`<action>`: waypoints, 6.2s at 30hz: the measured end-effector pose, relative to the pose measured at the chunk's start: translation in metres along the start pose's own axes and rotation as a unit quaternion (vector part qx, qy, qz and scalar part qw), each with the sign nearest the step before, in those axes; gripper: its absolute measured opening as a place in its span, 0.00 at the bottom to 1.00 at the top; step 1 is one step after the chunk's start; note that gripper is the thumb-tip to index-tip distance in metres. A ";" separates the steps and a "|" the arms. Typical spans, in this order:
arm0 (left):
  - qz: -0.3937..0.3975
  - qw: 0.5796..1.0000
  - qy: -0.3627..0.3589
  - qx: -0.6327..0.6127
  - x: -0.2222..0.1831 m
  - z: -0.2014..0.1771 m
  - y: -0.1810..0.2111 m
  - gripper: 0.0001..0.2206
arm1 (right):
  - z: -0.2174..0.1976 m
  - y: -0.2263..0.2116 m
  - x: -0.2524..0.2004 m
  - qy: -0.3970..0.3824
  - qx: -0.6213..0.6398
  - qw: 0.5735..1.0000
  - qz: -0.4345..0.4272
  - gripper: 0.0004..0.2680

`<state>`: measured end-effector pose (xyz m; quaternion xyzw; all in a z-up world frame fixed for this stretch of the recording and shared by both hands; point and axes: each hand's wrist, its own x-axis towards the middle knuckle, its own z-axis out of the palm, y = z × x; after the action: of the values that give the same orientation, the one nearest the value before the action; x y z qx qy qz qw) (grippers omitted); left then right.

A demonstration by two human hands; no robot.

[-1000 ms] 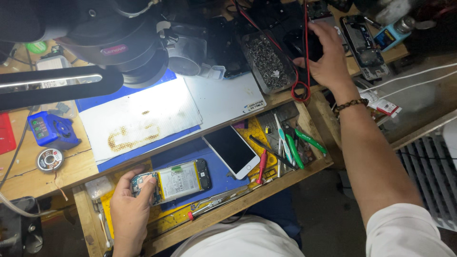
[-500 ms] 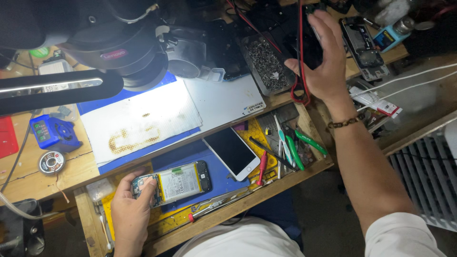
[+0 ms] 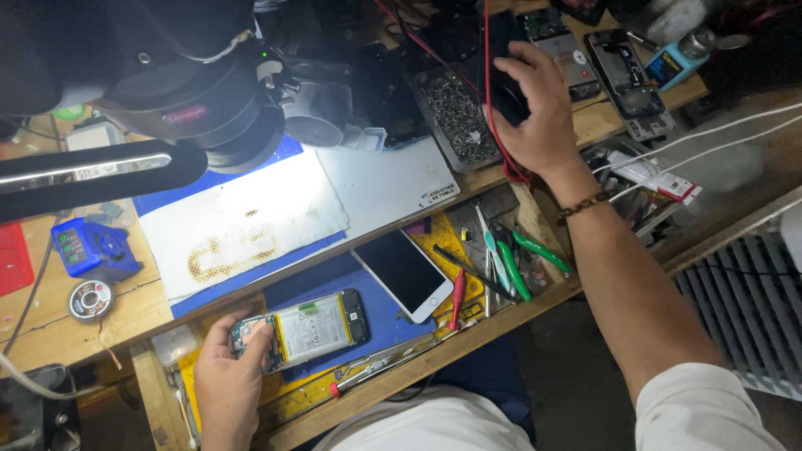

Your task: The person holds a mobile phone internal frame and uses a small screwdriver to manipulate the components on the circuit board.

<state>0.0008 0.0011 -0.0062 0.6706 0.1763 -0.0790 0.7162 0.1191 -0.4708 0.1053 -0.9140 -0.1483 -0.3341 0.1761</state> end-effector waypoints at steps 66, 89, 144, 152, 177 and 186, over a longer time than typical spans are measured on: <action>0.012 1.000 0.008 0.019 -0.002 0.003 -0.001 0.19 | 0.017 0.051 -0.018 -0.028 -0.060 0.996 0.064 0.15; -0.003 1.000 0.003 -0.005 -0.004 0.002 0.004 0.19 | 0.020 0.048 -0.015 -0.034 -0.044 0.997 0.055 0.16; -0.001 0.997 0.031 0.065 0.011 -0.003 -0.022 0.21 | 0.017 0.047 -0.011 -0.064 -0.076 0.989 0.107 0.19; 0.010 0.999 0.029 0.043 0.024 -0.013 -0.045 0.21 | 0.013 0.041 -0.008 -0.051 -0.046 0.992 0.108 0.19; 0.018 0.998 0.023 0.056 0.026 -0.017 -0.049 0.22 | 0.008 0.033 -0.005 -0.052 -0.020 0.994 0.098 0.16; 0.023 0.998 0.032 0.055 0.024 -0.014 -0.047 0.22 | 0.008 0.033 -0.004 -0.056 -0.025 0.995 0.080 0.16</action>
<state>0.0050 0.0139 -0.0592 0.7147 0.1790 -0.0506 0.6742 0.1329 -0.4974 0.0895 -0.9442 -0.0754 -0.2712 0.1708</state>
